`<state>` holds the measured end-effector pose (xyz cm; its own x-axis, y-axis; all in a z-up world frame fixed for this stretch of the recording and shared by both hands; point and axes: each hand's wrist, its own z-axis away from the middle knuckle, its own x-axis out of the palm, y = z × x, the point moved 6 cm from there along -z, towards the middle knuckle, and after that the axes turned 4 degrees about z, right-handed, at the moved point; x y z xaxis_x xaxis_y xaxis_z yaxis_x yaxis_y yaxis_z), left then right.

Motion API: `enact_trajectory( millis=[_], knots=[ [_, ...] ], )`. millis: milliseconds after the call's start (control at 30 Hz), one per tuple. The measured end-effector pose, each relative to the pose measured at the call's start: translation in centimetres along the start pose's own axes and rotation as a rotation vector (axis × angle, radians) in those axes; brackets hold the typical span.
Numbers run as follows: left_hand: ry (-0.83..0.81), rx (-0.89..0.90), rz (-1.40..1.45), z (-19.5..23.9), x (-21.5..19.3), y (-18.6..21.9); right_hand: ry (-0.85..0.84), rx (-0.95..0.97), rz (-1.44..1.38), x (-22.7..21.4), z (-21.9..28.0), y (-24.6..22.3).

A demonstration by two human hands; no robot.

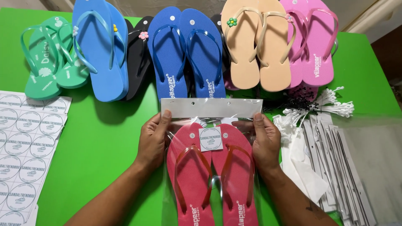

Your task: The person cleans a pair of sandals with a cloth, places them inside a plastic bag, and then applies a label and a plastic hanger to the bag.

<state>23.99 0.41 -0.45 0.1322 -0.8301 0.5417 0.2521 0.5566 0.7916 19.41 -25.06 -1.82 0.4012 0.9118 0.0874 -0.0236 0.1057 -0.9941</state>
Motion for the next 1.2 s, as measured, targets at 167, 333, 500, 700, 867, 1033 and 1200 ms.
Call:
enact_trajectory(
  millis=[167, 333, 500, 700, 867, 1033, 1200],
  knots=[
    [-0.025, -0.009, -0.098, -0.5, -1.2, -1.3, 0.015, 0.05, -0.047, 0.2, 0.0, -0.3],
    [0.021, 0.002, -0.094, -0.7, -1.5, -0.9, -0.026, 0.177, -0.234, -0.1, -0.6, 1.1],
    [0.077, 0.019, -0.045, -0.5, -1.3, -0.1, -0.031, 0.076, 0.009, -0.3, -0.6, 1.0],
    [0.049, -0.001, -0.054, -0.1, -0.5, 0.7, -0.027, 0.097, -0.11, 0.3, -0.2, 0.3],
    [-0.039, -0.063, -0.175, -1.3, -2.1, -1.5, -0.035, 0.115, 0.049, -0.4, -0.5, 0.6],
    [-0.009, -0.039, -0.162, -0.6, -1.6, -1.3, -0.017, 0.108, -0.002, 0.5, -0.2, -0.2],
    [-0.035, -0.049, -0.164, -0.8, -1.4, -1.4, -0.013, 0.172, -0.07, 0.9, -0.3, -0.3]
  ],
)
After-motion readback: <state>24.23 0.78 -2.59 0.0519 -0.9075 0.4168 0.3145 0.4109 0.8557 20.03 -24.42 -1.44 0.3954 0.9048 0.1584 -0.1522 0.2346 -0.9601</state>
